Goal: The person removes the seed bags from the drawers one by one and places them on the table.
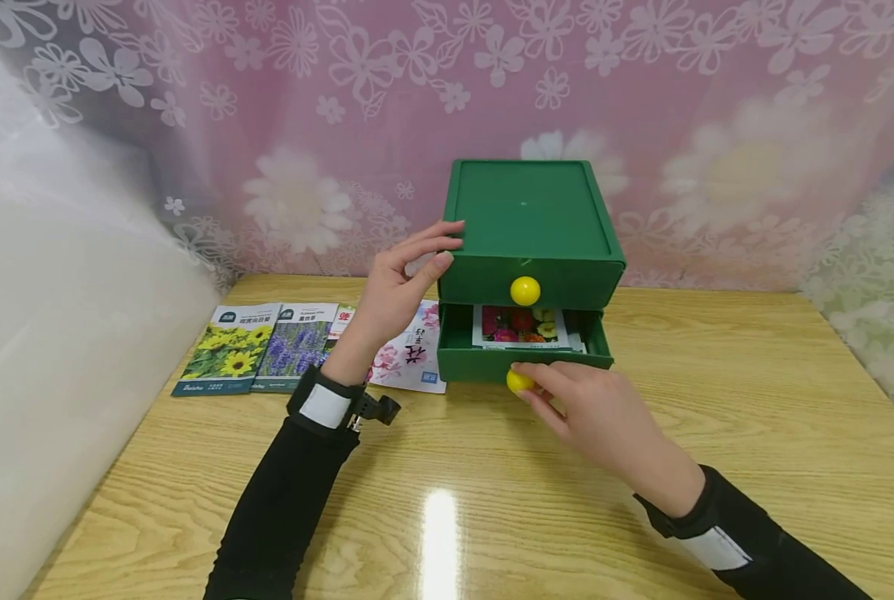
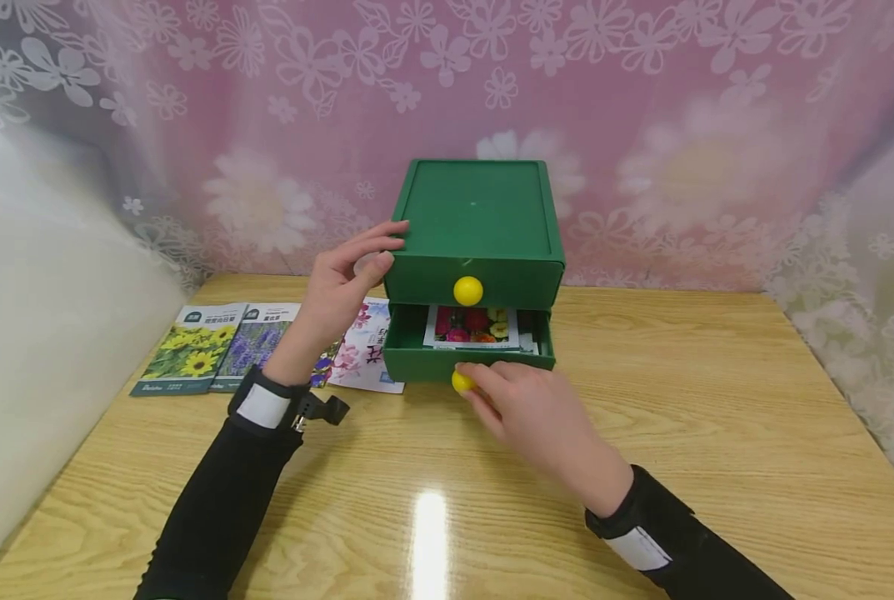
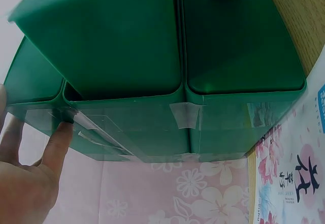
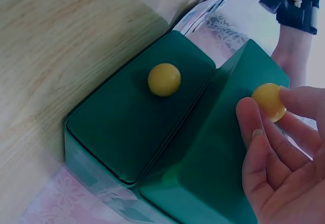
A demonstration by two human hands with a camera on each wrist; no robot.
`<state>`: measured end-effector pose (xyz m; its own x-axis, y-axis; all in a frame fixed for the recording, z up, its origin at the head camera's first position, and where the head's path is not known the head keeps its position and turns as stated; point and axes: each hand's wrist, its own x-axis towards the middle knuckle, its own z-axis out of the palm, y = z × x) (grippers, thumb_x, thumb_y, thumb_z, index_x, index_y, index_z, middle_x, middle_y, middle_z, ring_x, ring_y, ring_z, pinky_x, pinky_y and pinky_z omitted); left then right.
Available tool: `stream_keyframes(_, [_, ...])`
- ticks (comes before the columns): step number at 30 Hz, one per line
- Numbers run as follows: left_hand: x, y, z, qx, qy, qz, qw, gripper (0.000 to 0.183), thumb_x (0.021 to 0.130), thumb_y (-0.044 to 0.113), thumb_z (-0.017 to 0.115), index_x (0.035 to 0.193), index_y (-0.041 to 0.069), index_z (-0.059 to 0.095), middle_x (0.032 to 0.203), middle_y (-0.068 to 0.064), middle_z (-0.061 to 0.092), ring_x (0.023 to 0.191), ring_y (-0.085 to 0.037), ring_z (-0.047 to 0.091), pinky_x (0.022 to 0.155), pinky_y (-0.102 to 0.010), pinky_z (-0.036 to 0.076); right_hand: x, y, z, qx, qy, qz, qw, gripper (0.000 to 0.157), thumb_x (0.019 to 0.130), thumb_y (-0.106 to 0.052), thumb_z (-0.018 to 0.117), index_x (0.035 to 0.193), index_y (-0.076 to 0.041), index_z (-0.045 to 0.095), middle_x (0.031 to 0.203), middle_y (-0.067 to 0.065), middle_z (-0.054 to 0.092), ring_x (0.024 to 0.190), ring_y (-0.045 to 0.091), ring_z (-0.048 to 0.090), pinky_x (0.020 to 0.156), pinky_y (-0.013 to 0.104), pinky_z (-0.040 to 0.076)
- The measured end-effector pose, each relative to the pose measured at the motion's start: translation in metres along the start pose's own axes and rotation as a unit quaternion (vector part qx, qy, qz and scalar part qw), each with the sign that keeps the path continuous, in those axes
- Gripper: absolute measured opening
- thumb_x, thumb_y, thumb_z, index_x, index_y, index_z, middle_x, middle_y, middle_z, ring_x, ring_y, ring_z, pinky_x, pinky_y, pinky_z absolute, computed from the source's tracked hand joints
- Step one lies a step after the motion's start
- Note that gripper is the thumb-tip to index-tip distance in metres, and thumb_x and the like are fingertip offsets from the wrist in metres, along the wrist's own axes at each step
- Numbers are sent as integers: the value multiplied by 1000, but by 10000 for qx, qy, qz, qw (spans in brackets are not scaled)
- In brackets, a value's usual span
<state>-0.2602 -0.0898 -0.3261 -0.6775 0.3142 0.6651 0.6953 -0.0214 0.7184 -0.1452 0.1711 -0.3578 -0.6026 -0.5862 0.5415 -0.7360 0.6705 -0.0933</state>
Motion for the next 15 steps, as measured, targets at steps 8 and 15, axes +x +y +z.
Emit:
stream_keyframes(8, [0, 0, 0, 63, 12, 1, 10000, 26, 103, 3, 53, 123, -1, 69, 142, -6, 56, 141, -16, 38, 104, -39, 45, -10, -16, -6, -116, -27, -31, 9999, 60, 104, -51, 29, 111, -11, 74, 82, -1, 71, 63, 11, 64, 53, 24, 51])
stream_keyframes(15, [0, 0, -1, 65, -1, 52, 10000, 25, 103, 3, 53, 123, -2, 68, 142, -7, 56, 141, -18, 38, 107, -41, 42, -17, -28, -10, -83, -13, -47, 10000, 57, 106, -50, 31, 111, -13, 73, 80, -3, 70, 61, 8, 62, 52, 22, 49])
